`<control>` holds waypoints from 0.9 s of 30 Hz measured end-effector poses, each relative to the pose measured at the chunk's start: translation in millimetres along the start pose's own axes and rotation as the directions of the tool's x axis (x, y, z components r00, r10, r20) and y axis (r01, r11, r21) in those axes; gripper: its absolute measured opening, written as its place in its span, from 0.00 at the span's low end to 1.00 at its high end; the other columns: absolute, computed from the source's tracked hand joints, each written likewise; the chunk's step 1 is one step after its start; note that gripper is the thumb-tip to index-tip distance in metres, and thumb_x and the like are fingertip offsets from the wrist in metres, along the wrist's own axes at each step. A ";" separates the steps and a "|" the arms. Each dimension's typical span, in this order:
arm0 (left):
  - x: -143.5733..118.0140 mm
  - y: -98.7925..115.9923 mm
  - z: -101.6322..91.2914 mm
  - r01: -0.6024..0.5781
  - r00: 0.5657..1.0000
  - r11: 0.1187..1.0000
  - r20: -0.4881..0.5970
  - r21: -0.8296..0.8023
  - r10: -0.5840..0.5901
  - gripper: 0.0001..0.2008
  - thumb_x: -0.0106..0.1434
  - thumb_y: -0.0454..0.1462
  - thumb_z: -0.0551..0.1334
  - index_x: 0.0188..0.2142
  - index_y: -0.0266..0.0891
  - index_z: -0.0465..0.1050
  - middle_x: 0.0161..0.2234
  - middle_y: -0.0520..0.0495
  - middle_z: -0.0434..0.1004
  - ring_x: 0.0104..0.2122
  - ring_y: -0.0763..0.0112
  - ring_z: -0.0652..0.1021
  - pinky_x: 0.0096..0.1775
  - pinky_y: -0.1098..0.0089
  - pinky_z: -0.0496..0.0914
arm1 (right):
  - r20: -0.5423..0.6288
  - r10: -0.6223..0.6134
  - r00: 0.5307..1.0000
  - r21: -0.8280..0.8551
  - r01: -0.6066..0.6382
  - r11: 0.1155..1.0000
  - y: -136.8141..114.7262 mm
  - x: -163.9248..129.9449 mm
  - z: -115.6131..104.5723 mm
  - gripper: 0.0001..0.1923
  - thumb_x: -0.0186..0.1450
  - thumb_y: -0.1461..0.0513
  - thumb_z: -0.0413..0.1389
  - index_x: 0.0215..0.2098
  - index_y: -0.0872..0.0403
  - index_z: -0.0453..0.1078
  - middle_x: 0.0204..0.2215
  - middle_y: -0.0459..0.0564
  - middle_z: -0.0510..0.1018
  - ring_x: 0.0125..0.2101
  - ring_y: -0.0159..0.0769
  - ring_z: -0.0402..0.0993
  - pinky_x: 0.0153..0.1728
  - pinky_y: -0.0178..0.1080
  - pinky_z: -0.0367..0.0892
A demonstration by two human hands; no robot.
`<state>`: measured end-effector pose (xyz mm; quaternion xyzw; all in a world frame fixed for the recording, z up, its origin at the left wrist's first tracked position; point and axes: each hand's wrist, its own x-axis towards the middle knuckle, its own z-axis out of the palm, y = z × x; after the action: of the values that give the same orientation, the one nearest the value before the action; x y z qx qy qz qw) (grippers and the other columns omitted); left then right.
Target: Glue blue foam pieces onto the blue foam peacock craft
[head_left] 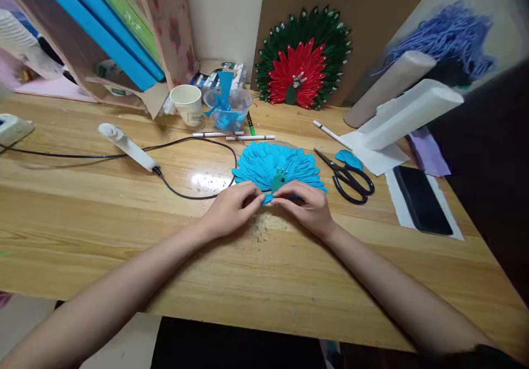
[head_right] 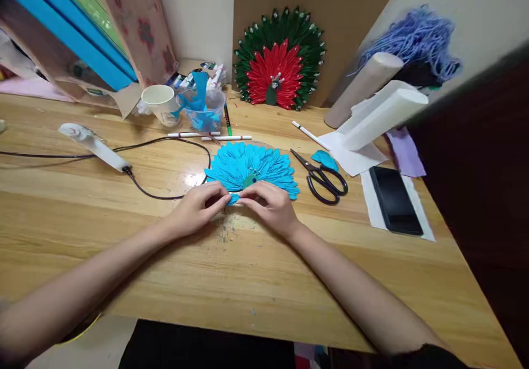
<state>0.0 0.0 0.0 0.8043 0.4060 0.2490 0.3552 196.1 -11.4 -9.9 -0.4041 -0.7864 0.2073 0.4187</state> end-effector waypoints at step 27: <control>-1.5 3.0 -2.7 -0.024 1.000 0.998 -0.016 -0.050 0.023 0.12 0.65 0.39 0.53 0.27 0.37 0.66 0.25 0.53 0.66 0.26 0.76 0.66 0.30 0.73 0.59 | 0.003 0.050 0.999 0.041 -0.051 0.998 -0.7 -0.9 -2.1 0.01 0.59 0.64 0.60 0.30 0.53 0.73 0.26 0.47 0.78 0.27 0.31 0.74 0.29 0.35 0.68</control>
<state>-1.2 -1.5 3.8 0.7979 0.3927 0.2696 0.3693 197.8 -12.6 -8.7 -0.4149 -0.7719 0.2345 0.4208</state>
